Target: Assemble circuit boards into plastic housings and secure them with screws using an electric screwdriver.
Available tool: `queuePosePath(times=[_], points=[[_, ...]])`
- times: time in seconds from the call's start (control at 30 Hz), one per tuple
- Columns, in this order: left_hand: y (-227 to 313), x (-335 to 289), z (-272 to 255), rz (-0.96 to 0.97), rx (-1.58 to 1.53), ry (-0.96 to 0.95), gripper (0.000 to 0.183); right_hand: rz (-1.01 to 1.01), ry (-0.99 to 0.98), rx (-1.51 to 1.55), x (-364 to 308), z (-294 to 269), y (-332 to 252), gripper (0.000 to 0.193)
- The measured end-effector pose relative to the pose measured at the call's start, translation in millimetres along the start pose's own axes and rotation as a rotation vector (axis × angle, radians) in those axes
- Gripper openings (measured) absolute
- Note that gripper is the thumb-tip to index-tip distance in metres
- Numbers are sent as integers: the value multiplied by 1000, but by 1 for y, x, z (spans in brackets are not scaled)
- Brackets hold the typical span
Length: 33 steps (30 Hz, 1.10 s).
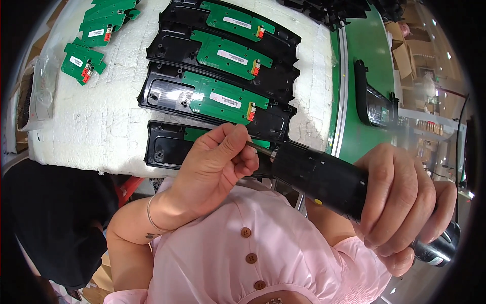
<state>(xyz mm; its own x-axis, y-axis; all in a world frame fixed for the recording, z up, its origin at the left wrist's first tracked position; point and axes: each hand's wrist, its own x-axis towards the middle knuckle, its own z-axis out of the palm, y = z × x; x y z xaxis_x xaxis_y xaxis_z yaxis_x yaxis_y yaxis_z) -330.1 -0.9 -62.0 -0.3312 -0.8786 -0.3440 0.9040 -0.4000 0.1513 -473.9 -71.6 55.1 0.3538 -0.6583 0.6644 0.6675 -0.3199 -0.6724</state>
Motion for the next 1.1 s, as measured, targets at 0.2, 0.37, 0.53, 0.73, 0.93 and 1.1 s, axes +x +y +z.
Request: queuePosePath(times=[0.2, 0.37, 0.53, 0.73, 0.93, 1.1], points=[[1, -6, 1, -13, -3, -49, 30, 85, -123, -143, 5, -1, 19, 28], [4, -16, 9, -223, 41, 101, 41, 211, -39, -237, 2, -11, 57, 25], [14, -26, -1, -260, 245, -31, 32, 355, -51, -260, 3, -9, 67, 29], [20, -28, -1, -222, 300, -50, 22, 366, -115, -278, 7, -7, 71, 27], [24, -30, 1, -122, 301, 61, 16, 407, -166, -294, 10, -8, 74, 29], [29, -28, -7, -18, 166, 68, 19, 393, -185, -368, 9, -3, 76, 27]])
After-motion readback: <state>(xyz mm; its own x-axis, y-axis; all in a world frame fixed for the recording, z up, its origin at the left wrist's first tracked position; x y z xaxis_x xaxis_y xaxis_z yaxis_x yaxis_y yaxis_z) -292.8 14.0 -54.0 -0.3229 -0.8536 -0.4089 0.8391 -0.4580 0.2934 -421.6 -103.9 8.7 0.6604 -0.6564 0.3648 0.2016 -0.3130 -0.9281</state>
